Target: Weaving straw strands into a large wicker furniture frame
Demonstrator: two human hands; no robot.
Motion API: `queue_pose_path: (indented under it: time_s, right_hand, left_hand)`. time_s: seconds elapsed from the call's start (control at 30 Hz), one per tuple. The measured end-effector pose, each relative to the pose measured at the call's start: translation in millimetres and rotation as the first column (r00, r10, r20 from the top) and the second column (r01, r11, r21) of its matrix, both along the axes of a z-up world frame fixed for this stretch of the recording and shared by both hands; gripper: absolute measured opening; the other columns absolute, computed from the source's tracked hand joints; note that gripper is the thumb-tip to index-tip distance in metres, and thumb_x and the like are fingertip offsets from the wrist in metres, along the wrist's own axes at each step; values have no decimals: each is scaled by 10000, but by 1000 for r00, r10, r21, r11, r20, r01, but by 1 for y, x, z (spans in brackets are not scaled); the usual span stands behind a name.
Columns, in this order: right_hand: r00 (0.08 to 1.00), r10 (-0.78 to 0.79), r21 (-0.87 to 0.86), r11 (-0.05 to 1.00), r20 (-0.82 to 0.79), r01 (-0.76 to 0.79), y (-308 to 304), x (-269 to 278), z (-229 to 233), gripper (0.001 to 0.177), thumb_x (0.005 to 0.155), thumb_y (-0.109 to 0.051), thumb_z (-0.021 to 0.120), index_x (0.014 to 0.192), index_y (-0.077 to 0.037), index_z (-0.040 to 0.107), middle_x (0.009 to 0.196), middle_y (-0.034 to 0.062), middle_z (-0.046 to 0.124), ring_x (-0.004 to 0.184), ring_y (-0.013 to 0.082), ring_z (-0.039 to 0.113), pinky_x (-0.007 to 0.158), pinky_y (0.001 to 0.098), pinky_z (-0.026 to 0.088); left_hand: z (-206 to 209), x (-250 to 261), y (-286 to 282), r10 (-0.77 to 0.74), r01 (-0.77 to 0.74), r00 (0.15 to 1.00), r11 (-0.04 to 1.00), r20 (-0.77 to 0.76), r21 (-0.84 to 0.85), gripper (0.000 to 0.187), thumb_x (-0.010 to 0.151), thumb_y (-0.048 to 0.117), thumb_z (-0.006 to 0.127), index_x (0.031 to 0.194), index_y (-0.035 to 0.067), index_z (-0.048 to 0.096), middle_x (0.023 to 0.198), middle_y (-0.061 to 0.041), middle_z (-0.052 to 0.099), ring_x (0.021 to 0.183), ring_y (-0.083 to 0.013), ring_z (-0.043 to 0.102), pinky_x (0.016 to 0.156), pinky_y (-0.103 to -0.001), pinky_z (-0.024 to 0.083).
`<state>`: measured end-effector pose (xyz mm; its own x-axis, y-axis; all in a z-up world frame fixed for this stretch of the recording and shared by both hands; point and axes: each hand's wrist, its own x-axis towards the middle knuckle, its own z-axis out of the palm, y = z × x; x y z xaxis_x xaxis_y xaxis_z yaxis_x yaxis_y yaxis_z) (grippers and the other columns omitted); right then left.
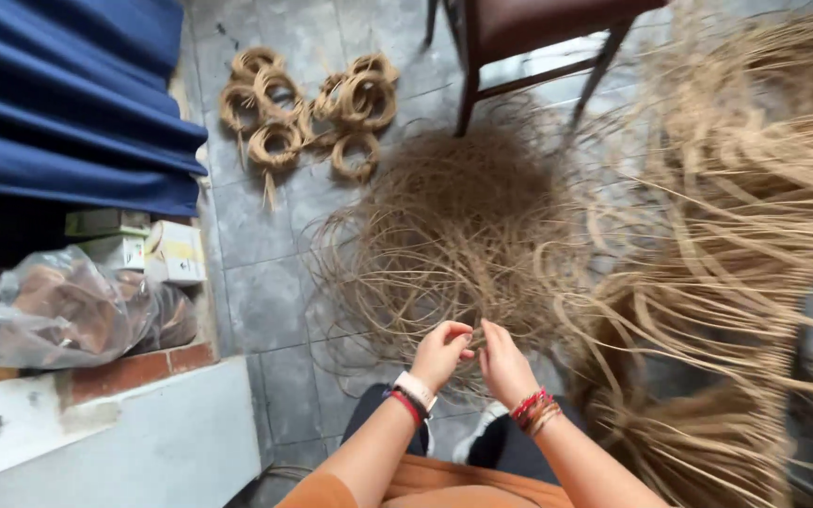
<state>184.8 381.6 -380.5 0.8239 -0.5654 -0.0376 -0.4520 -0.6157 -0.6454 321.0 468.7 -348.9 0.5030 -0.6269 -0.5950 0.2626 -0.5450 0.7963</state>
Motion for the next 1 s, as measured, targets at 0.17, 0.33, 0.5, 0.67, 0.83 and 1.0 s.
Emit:
queue_pose_path:
  time_s: [0.17, 0.33, 0.5, 0.67, 0.83, 1.0]
  right_hand:
    - [992, -86, 175, 979, -89, 100, 9, 24, -235, 570, 879, -117, 557, 1416, 64, 497, 1351, 278, 592, 1286, 376, 562, 1145, 426, 406]
    - [907, -164, 257, 926, -388, 278, -26, 72, -294, 621, 936, -144, 619, 1509, -19, 414, 1538, 218, 445, 1380, 330, 516, 1204, 429, 385]
    - [793, -120, 311, 876, -597, 368, -56, 97, -357, 776, 968, -221, 623, 1608, -98, 203, 1694, 159, 174, 1461, 305, 422, 1200, 469, 403]
    - [742, -28, 491, 732, -670, 472, -56, 100, -362, 620, 1057, -381, 500, 1590, -144, 292, 1222, 132, 696, 650, 109, 575, 567, 243, 509]
    - [946, -87, 366, 908, -312, 204, -22, 90, -270, 399, 1049, -386, 442, 782, -148, 619, 761, 36, 677, 718, 250, 596, 697, 427, 437]
    - [988, 21, 188, 982, -150, 7, 14, 51, -85, 294, 993, -290, 518, 748, -140, 579, 783, 82, 677, 766, 315, 633, 711, 447, 462]
  left_hand:
    - [-143, 28, 21, 205, -145, 861, 976, -465, 163, 329, 969, 250, 551, 1281, 147, 570, 1257, -103, 706, 806, -174, 762, 668, -246, 544]
    - [-184, 45, 27, 243, -186, 843, 969, -480, 164, 316, 1008, 228, 506, 1296, 118, 577, 1235, -108, 693, 918, -213, 748, 792, -284, 568]
    - [-239, 45, 39, 282, -276, 797, 957, -534, 92, 275, 1002, 168, 546, 1258, 79, 592, 1148, -135, 695, 847, -193, 727, 695, -254, 568]
    - [-191, 47, 32, 260, -234, 781, 965, -568, 119, 247, 1050, 125, 476, 1253, 41, 590, 1072, -134, 695, 850, -190, 691, 749, -262, 572]
    - [-217, 29, 44, 261, -175, 563, 965, -784, 195, 601, 932, 562, 524, 1296, 97, 642, 1173, -141, 707, 1035, -273, 683, 851, -427, 551]
    - [-130, 22, 28, 127, -235, 247, 970, -961, 67, 884, 756, 935, 511, 968, 94, 679, 896, -156, 730, 885, -346, 709, 880, -576, 550]
